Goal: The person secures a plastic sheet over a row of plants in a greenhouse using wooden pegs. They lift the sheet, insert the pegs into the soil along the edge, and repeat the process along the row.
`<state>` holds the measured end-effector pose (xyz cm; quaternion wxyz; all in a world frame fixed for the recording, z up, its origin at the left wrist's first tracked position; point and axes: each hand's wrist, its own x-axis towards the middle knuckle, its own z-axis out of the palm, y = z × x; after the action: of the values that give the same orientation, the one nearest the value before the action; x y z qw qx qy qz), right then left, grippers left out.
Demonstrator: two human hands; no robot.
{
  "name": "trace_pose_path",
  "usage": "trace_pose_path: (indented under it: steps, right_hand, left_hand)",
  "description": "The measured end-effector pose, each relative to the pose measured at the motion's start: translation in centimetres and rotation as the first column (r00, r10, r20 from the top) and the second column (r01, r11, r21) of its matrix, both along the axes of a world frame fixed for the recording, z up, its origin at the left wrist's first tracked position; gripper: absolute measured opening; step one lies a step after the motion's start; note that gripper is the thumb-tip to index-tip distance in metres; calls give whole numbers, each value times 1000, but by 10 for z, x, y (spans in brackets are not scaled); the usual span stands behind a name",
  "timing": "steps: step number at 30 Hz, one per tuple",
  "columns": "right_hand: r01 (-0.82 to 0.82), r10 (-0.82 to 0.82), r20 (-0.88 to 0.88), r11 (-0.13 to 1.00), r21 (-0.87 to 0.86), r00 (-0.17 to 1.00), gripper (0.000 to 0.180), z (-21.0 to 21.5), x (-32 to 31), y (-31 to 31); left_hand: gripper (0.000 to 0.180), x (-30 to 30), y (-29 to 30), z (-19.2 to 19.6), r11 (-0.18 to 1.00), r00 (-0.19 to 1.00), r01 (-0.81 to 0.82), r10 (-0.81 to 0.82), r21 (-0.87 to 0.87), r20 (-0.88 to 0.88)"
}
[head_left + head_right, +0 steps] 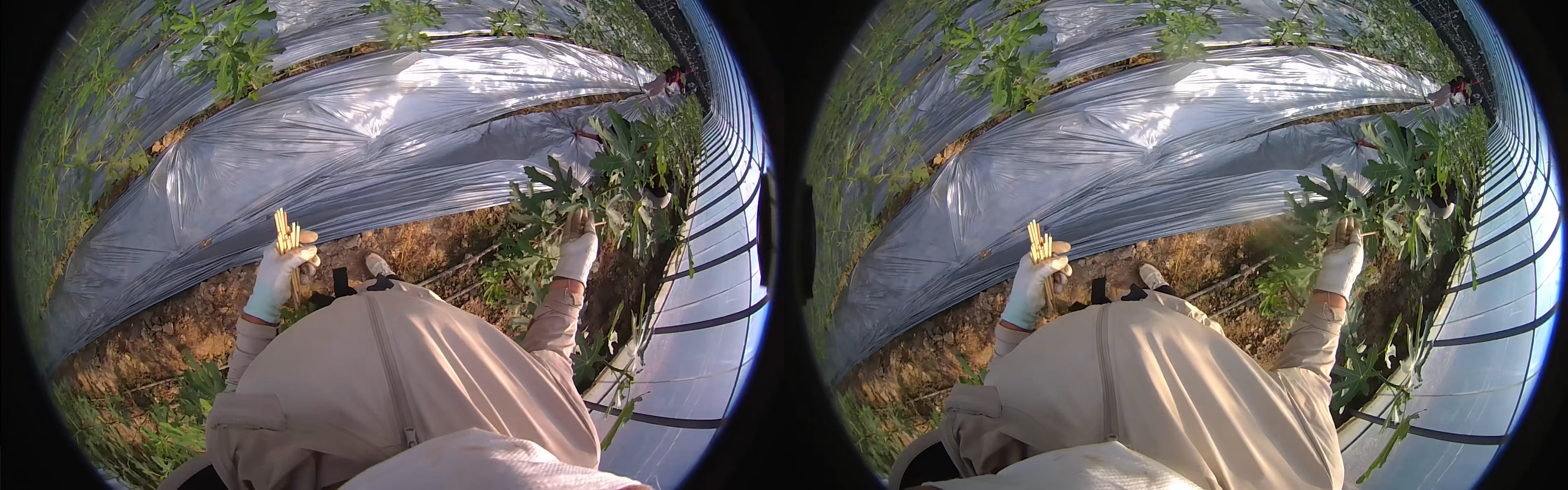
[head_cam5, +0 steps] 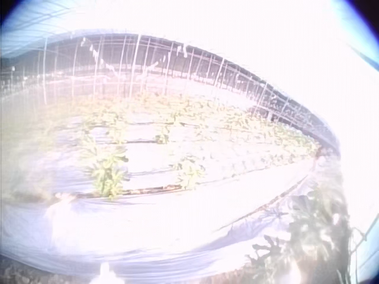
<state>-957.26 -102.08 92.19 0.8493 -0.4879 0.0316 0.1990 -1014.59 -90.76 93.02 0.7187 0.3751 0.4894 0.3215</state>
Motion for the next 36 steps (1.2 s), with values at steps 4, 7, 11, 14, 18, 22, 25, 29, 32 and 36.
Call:
trace_pose_path:
  steps: [4, 7, 11, 14, 18, 22, 25, 29, 32, 36]
  right_hand:
    - [-400, 363, -182, 879, -258, 914, 28, -51, -65, 34]
    - [-676, 563, -375, 635, -375, 737, 28, -88, -126, 58]
    - [-863, 844, -384, 165, -478, 374, 44, -119, -185, 77]
    - [-849, 915, -396, -144, -509, 82, 52, -134, -200, 97]
    - [-610, 939, -307, -337, -717, -158, 28, -156, -207, 136]
    - [-413, 847, -360, -511, -754, -391, 26, -161, -214, 175]
    - [-544, 780, -467, -625, -560, -415, 27, -161, -230, 195]
    - [-422, 704, -441, -697, -580, -557, 33, -162, -255, 210]
    - [-318, 613, -423, -748, -583, -667, 32, -158, -267, 211]
    - [-197, 560, -507, -775, -601, -655, 32, -152, -276, 210]
  left_hand:
    - [27, -9, -5, -22, 987, 994, -105, 101, -119, -38]
    - [28, -21, -16, -48, 960, 977, -200, 180, -197, -117]
    - [23, -32, -47, -80, 872, 922, -386, 351, -301, -167]
    - [26, -33, -74, -94, 818, 884, -466, 412, -338, -222]
    - [25, -22, -101, -103, 695, 809, -588, 513, -414, -287]
    - [28, -6, -121, -111, 588, 760, -638, 585, -497, -285]
    - [28, 8, -134, -116, 548, 735, -660, 612, -513, -291]
    - [29, 26, -149, -121, 511, 709, -678, 644, -529, -287]
    - [30, 35, -157, -122, 479, 692, -685, 663, -550, -285]
    - [32, 40, -159, -123, 494, 706, -672, 652, -551, -277]
